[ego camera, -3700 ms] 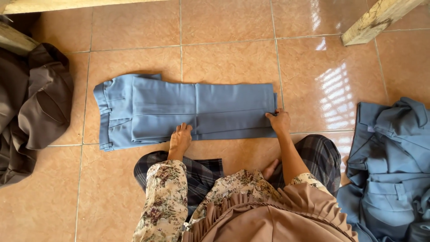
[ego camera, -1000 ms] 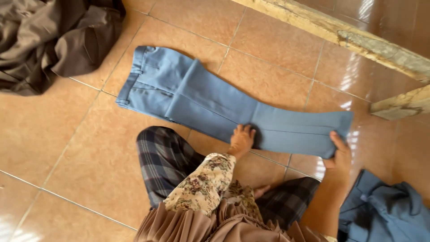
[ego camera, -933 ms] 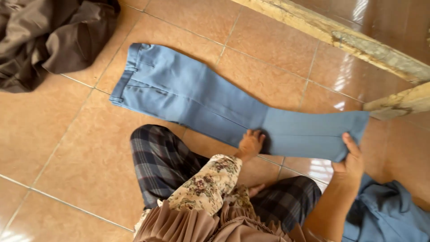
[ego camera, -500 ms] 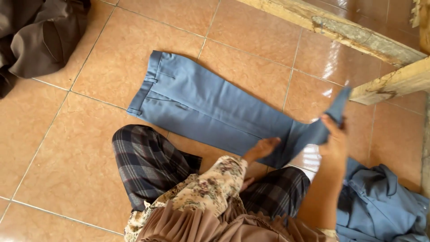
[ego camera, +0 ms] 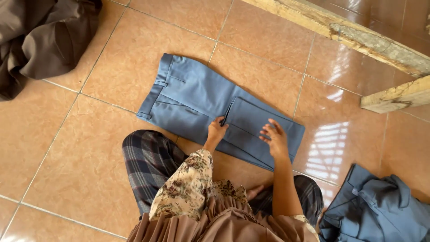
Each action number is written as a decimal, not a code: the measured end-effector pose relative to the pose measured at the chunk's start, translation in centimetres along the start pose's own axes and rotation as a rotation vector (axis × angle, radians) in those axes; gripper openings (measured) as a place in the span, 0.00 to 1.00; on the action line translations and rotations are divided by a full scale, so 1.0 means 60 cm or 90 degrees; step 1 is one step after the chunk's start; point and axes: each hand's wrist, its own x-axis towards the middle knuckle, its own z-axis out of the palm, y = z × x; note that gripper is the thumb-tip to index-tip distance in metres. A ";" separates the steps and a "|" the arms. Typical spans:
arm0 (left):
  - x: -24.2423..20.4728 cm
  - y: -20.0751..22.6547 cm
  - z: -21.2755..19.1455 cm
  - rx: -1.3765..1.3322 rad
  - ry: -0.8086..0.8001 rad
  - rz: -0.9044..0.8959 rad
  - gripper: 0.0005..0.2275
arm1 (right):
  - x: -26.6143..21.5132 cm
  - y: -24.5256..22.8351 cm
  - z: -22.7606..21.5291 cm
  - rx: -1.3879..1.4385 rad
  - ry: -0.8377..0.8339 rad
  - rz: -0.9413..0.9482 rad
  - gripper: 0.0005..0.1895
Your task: Folding blue trousers into neat rectangles on the floor of a sewing factory.
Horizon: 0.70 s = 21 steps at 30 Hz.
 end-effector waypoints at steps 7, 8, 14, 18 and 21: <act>-0.098 0.119 0.052 0.504 0.213 0.468 0.21 | 0.059 0.112 -0.034 -0.424 0.300 -0.419 0.24; -0.101 0.123 0.076 0.514 0.152 0.540 0.19 | 0.054 0.125 0.000 -0.477 0.244 -0.542 0.21; -0.036 0.060 0.066 0.636 0.226 0.609 0.24 | 0.035 0.154 0.016 -1.052 0.282 -0.566 0.26; -0.015 0.061 -0.015 0.628 0.353 0.523 0.23 | 0.073 0.132 -0.148 -1.064 0.420 -0.455 0.28; -0.009 0.096 -0.021 0.722 0.457 0.426 0.24 | 0.092 0.112 -0.194 -0.868 0.416 -0.073 0.32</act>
